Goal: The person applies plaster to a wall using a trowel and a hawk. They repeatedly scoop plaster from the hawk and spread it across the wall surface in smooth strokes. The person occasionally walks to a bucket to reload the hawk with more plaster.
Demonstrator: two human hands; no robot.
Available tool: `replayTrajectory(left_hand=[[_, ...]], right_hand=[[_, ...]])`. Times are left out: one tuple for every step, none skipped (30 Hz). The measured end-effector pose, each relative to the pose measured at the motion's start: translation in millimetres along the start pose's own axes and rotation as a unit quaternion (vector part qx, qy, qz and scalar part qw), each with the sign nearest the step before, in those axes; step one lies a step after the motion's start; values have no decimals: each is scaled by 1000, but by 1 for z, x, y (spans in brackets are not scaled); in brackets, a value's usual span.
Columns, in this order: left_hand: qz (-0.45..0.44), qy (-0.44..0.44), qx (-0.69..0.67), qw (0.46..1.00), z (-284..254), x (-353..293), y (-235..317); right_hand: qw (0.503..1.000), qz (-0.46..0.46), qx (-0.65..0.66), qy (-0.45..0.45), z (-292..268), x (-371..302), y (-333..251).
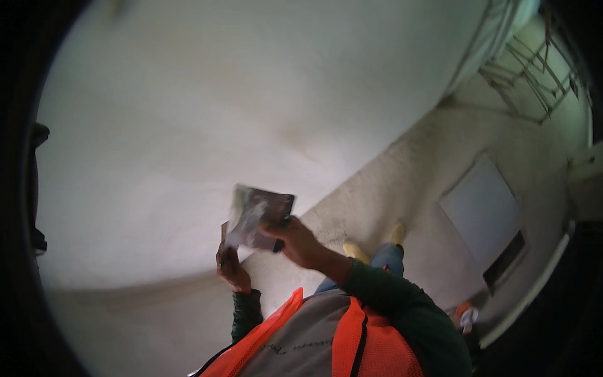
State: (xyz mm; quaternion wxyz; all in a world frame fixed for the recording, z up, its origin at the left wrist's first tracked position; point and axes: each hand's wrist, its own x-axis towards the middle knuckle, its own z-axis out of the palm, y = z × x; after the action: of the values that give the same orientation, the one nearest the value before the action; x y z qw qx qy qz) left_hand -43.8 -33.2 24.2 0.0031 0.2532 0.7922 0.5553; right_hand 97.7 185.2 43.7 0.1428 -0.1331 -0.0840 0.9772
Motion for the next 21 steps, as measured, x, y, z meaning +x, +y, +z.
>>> replayTrajectory(left_hand=[[-22, -10, -12, 1000, 3, -2, 3], [-76, -13, 3, 997, 5, -4, 5], [-91, -5, -79, 993, 12, -7, 15], [-142, 9, -129, 981, 13, -11, 27], [-177, 20, -193, 965, 18, -14, 38], [-202, 8, -212, 956, 23, -14, 47], [-232, 12, -205, 951, 28, -17, 55], [-250, 22, -209, 945, 31, -18, 61], [-291, 67, -204, 932, 38, -22, 64], [-289, 31, -207, 934, 39, -23, 65], [-287, 40, -206, 935, 44, -24, 67], [-293, 59, -197, 934, 43, -24, 68], [-294, 79, -189, 934, 44, -25, 70], [-304, 93, -181, 930, 42, -25, 72], [-301, 72, -180, 934, 41, -26, 74], [-298, 67, -173, 936, 39, -26, 76], [-299, 95, -152, 937, 37, -25, 77], [-290, 51, -164, 941, 36, -24, 78], [-283, 42, -164, 944, 36, -22, 79], [-278, 35, -165, 946, 35, -21, 79], [-282, 32, -163, 945, 34, -21, 80]], right_hand=[[998, -59, 8, 1, -26, 4, 0], [995, -94, 5, 42, -57, 11, 4], [989, -75, -16, 126, -88, 21, -2], [982, -79, -5, 174, -121, 30, -2], [969, -89, 8, 228, -155, 40, 1], [960, -82, 7, 269, -188, 54, 6], [937, -51, 11, 344, -219, 67, 13], [930, -79, 6, 359, -246, 83, 21], [913, -89, -4, 398, -274, 97, 29], [891, -87, -6, 445, -294, 122, 40], [891, -113, -57, 436, -310, 146, 44], [882, -119, -103, 443, -321, 169, 56], [869, -100, -145, 462, -325, 187, 62], [866, -145, -153, 453, -324, 206, 69], [860, -154, -153, 461, -319, 224, 72], [850, -197, -136, 468, -306, 240, 74], [824, -208, -136, 510, -294, 256, 73], [803, -238, -144, 527, -279, 269, 69], [795, -208, -121, 557, -263, 279, 62], [797, -204, -148, 549, -247, 285, 55], [800, -168, -149, 556, -231, 287, 51]])
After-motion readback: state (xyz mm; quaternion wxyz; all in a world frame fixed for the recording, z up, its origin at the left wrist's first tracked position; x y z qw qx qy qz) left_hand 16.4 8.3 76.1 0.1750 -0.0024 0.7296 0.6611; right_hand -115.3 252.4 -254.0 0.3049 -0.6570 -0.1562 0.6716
